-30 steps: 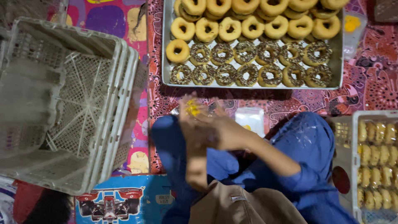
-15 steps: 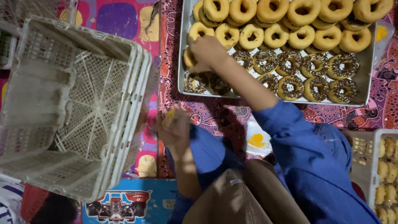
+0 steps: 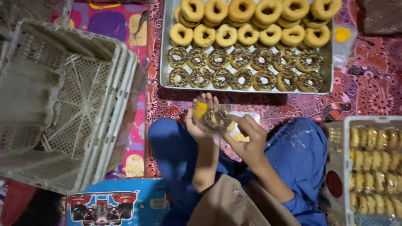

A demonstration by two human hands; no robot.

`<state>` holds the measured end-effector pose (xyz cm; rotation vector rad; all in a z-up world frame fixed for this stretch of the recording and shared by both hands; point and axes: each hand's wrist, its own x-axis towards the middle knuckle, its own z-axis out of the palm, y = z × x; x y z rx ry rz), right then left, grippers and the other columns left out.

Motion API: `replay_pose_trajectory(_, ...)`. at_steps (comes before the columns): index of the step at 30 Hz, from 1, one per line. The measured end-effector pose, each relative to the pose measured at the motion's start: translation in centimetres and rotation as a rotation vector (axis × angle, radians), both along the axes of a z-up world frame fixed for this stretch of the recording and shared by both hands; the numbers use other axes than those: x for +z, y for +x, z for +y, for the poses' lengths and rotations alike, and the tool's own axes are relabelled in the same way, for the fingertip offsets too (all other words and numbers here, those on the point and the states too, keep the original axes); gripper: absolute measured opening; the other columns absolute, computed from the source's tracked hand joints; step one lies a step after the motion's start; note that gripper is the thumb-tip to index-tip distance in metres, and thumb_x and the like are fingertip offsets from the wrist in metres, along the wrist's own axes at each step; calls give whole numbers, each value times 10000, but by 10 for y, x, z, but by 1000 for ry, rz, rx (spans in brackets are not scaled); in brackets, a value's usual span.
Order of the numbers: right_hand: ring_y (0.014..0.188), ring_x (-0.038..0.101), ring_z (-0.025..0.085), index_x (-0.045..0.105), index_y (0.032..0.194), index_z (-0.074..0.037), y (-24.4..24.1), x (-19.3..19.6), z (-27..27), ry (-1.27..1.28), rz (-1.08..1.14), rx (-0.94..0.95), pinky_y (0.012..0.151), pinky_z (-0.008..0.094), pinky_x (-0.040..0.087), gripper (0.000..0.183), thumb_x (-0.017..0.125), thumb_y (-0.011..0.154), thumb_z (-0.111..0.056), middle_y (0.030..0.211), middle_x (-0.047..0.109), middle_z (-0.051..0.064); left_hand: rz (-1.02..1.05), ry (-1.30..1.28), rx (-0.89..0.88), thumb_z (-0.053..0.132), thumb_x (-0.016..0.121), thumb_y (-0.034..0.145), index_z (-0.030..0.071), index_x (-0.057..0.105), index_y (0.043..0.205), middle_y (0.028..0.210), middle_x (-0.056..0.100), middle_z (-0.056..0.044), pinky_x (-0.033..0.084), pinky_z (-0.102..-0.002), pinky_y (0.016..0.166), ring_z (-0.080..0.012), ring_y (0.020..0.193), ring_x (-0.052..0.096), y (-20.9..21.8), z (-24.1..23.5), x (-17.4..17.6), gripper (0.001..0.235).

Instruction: The person sits on the floor and repeatedly picks donuts from a metal tray, places them into small plastic bags, and arranges the sealed bags into a white plastic crate. The process is repeated for multiple donuts throughout the clip.

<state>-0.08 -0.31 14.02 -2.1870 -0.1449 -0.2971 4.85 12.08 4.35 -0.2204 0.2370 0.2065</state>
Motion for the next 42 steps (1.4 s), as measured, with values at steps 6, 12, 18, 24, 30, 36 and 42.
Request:
replay_pose_trajectory(6,835,652,326,654,1401,-84,2,16,-20,-253,-191,254,653,393,525,716,826,712,-170,999,684,150,-274,314,-168,260,533,1089,103,291,1658,1666,413,-131,349,-441,1230,-317,1462,433,-18,-18,42,638)
replay_pose_trajectory(12,689,631,261,791,1141,-135,6,18,-27,-214,-290,32,618,384,503,365,870,792,-204,756,617,105,-279,422,-251,208,564,1052,130,232,1660,1666,326,-191,306,-430,1299,-335,1550,324,-33,-39,66,697)
replay_pose_trajectory(18,985,735,269,738,1132,-23,-24,22,-38,348,-212,201,905,342,555,292,755,843,-55,1069,743,119,-208,441,-258,199,541,1040,179,210,1642,1683,279,-140,334,-428,1253,-281,1540,302,-45,-34,49,688)
replay_pose_trajectory(24,977,747,224,769,1031,-23,-22,38,-65,132,-187,371,854,336,575,157,759,876,-45,1027,766,101,212,852,-72,197,547,1020,65,341,1581,1445,511,-159,429,-459,1120,-284,1323,519,-77,-50,18,612)
replay_pose_trajectory(30,799,794,166,726,957,-18,-19,49,-114,89,187,492,649,319,596,213,820,795,-119,864,805,60,-665,2145,12,172,779,808,98,716,848,866,669,-47,320,-536,1225,-222,1075,650,-60,-14,74,105)
replay_pose_trajectory(36,966,774,195,601,1041,10,-28,43,-123,709,-60,355,806,344,626,248,785,930,-115,979,736,83,-919,2442,542,145,828,807,123,778,920,882,731,0,474,-409,769,-198,807,618,-64,-19,150,126)
replay_pose_trajectory(42,721,541,167,806,999,-69,-15,62,-122,253,-309,586,713,326,433,243,850,792,-187,763,637,-1,-972,2417,439,49,775,844,46,664,1026,934,716,-78,542,-363,699,-238,804,674,-77,-9,177,213)
